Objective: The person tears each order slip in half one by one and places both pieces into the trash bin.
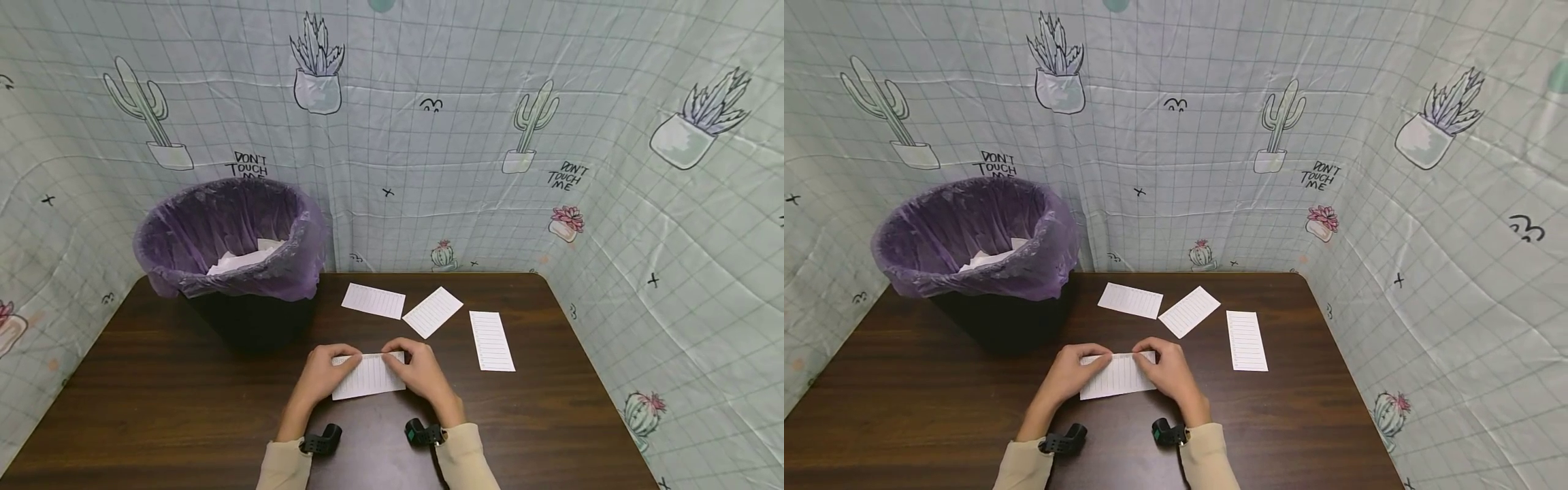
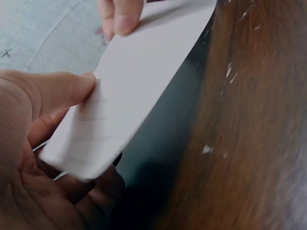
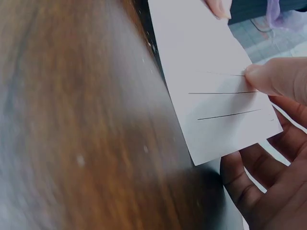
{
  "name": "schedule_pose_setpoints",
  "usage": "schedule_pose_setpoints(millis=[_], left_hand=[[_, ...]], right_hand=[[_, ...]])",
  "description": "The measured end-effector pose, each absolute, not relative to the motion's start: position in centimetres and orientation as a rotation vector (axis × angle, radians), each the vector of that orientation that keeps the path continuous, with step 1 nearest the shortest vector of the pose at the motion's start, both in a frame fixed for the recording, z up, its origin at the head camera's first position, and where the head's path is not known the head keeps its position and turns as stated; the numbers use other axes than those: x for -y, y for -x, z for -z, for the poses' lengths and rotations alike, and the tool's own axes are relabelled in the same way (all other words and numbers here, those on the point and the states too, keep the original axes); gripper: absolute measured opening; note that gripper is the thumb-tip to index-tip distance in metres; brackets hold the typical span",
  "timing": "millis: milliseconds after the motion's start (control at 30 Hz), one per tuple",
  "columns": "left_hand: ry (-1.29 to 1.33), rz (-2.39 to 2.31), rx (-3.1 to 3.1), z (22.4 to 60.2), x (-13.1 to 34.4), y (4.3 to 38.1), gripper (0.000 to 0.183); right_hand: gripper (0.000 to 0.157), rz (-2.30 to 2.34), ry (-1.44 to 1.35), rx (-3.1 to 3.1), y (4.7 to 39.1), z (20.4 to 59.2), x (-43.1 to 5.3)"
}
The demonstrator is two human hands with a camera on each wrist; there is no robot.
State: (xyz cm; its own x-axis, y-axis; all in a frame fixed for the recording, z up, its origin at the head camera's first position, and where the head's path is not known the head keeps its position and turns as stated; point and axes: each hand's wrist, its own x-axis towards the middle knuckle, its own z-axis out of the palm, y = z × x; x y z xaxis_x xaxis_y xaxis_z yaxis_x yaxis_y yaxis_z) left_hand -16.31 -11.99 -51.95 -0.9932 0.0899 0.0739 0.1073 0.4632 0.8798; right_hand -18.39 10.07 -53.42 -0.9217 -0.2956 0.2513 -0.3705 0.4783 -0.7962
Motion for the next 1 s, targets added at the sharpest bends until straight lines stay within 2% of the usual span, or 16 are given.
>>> schedule_pose_setpoints(millis=[1000], left_hand=[[0.022,1.621,2.675,51.8,14.6,16.2,0.005]], right_hand=[[0.008,-1.475,-0.444,2.641,18.9,53.6,-11.9]])
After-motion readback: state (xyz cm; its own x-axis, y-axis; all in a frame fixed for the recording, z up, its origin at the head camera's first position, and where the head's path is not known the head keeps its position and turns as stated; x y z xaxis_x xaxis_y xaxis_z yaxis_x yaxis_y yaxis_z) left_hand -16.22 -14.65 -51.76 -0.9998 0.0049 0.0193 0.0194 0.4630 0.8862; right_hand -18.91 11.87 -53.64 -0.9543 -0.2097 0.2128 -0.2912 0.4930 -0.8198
